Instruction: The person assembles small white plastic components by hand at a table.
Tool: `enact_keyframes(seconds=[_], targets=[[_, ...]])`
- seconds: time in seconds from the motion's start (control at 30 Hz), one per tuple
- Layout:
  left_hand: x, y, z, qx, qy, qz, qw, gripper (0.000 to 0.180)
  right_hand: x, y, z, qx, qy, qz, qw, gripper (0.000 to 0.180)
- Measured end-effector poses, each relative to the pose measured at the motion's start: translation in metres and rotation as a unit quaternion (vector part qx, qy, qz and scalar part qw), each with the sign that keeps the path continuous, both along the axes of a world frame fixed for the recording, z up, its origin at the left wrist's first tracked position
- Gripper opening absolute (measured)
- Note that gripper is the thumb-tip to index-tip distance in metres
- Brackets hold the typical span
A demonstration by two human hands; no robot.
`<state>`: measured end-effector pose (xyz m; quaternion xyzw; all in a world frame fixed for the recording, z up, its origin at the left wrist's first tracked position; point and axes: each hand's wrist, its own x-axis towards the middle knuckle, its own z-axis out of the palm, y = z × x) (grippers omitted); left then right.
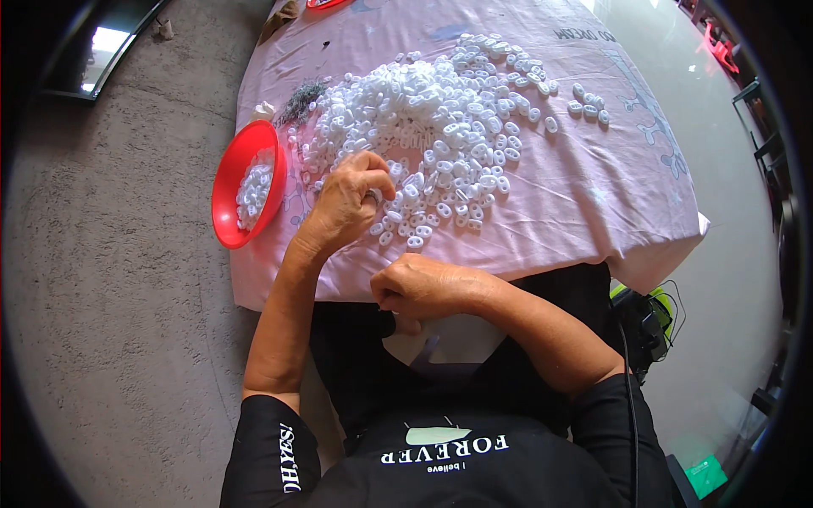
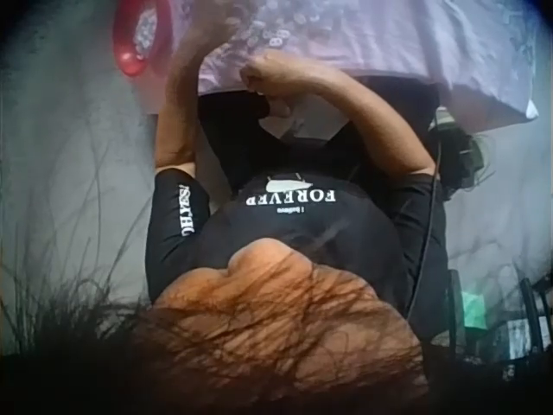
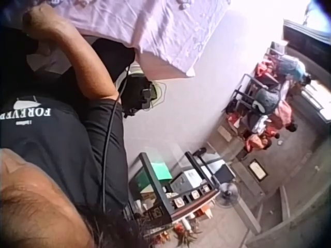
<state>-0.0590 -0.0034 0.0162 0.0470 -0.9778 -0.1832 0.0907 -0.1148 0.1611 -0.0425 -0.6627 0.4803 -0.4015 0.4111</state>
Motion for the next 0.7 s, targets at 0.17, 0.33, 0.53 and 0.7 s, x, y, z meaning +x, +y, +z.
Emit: enact_keyframes(seconds=[0.17,0.33,0.53,0.7], targets=[[-0.001,0.019,-0.002,0.088,-0.085,-0.014,0.992,0.033,0.0,0.0,0.003,-0.002,0.01,0.006,1.0,0.011],[-0.008,0.011,-0.003,0.056,-0.033,0.089,0.994,0.049,-0.001,0.0,0.005,0.004,-0.024,0.009,1.0,0.009],[-0.01,0.015,-0.011,0.084,-0.029,0.057,0.994,0.046,-0.004,0.001,0.01,0.028,-0.067,0.036,0.997,0.011],[-0.008,0.003,-0.022,0.027,0.013,0.127,0.991,0.046,-0.002,0.002,0.026,0.073,-0.071,0.058,0.993,0.009]])
